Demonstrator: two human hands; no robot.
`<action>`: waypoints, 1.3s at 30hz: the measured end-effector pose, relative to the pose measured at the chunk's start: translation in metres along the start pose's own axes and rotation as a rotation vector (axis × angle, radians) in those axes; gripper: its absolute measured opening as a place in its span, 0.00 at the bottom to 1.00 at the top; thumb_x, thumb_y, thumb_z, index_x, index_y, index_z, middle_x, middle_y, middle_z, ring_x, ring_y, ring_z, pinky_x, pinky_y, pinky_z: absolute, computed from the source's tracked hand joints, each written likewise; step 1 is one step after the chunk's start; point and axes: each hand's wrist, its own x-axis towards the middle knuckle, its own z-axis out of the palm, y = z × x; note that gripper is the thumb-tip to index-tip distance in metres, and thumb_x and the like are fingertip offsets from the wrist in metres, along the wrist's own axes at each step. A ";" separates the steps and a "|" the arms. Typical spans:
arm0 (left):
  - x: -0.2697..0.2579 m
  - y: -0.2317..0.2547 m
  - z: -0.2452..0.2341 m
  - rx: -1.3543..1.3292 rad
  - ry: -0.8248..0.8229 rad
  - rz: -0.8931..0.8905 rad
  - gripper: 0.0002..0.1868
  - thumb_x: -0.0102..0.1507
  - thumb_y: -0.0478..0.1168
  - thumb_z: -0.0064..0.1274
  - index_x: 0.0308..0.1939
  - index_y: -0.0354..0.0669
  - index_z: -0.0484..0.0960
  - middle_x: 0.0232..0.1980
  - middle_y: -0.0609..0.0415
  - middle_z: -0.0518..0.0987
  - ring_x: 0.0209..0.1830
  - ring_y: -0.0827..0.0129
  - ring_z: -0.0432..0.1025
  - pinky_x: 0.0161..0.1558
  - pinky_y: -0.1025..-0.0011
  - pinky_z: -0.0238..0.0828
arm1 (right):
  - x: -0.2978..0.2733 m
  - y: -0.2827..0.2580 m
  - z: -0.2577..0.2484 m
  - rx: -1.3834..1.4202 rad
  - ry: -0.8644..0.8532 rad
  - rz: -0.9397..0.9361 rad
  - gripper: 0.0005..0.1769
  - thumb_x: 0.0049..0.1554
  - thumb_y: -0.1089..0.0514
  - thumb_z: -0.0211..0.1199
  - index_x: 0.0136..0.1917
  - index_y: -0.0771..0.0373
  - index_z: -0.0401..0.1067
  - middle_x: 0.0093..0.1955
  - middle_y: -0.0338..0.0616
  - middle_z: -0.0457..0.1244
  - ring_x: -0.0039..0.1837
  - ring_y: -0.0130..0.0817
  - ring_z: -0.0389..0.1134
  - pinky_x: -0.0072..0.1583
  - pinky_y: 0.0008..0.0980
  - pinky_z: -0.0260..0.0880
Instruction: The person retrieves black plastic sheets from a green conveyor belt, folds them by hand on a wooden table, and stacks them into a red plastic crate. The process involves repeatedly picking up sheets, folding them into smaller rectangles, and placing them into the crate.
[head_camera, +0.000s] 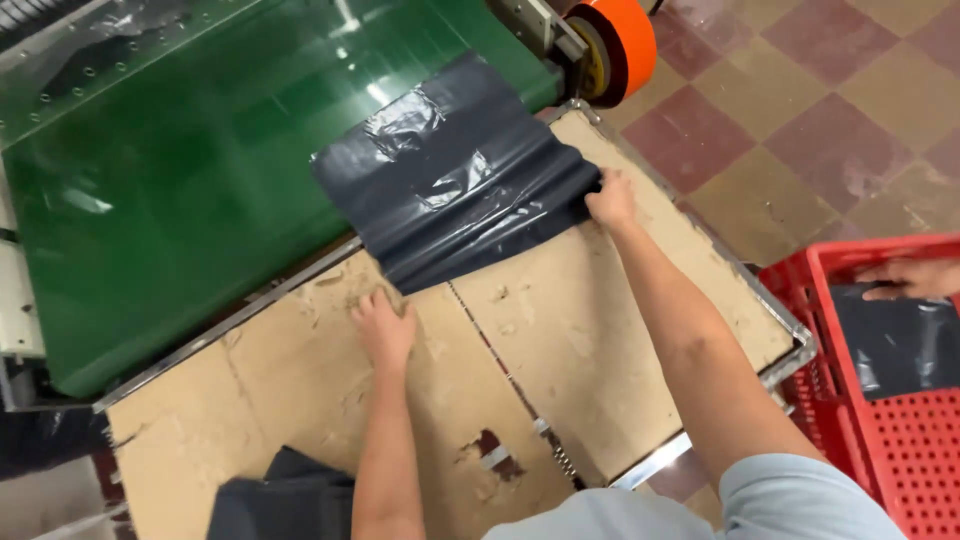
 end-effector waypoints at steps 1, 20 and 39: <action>0.012 0.010 0.008 -0.060 0.060 -0.003 0.30 0.60 0.54 0.56 0.63 0.47 0.73 0.58 0.50 0.73 0.58 0.55 0.69 0.53 0.57 0.71 | 0.008 -0.002 -0.001 0.013 -0.020 0.002 0.32 0.49 0.57 0.63 0.68 0.55 0.66 0.61 0.48 0.63 0.67 0.51 0.64 0.67 0.51 0.65; -0.020 -0.023 -0.025 -0.678 0.502 0.176 0.09 0.66 0.42 0.57 0.42 0.43 0.75 0.40 0.51 0.73 0.40 0.56 0.74 0.42 0.65 0.72 | -0.136 -0.048 -0.142 0.393 -0.482 -0.546 0.06 0.56 0.60 0.62 0.45 0.60 0.66 0.36 0.39 0.62 0.45 0.32 0.63 0.50 0.33 0.63; -0.287 0.017 -0.052 -2.199 -0.423 -0.371 0.54 0.59 0.80 0.37 0.77 0.45 0.56 0.77 0.42 0.58 0.75 0.50 0.58 0.74 0.56 0.53 | -0.311 0.050 -0.235 1.142 -0.469 0.227 0.25 0.55 0.55 0.66 0.65 0.61 0.68 0.55 0.54 0.68 0.52 0.47 0.72 0.55 0.44 0.72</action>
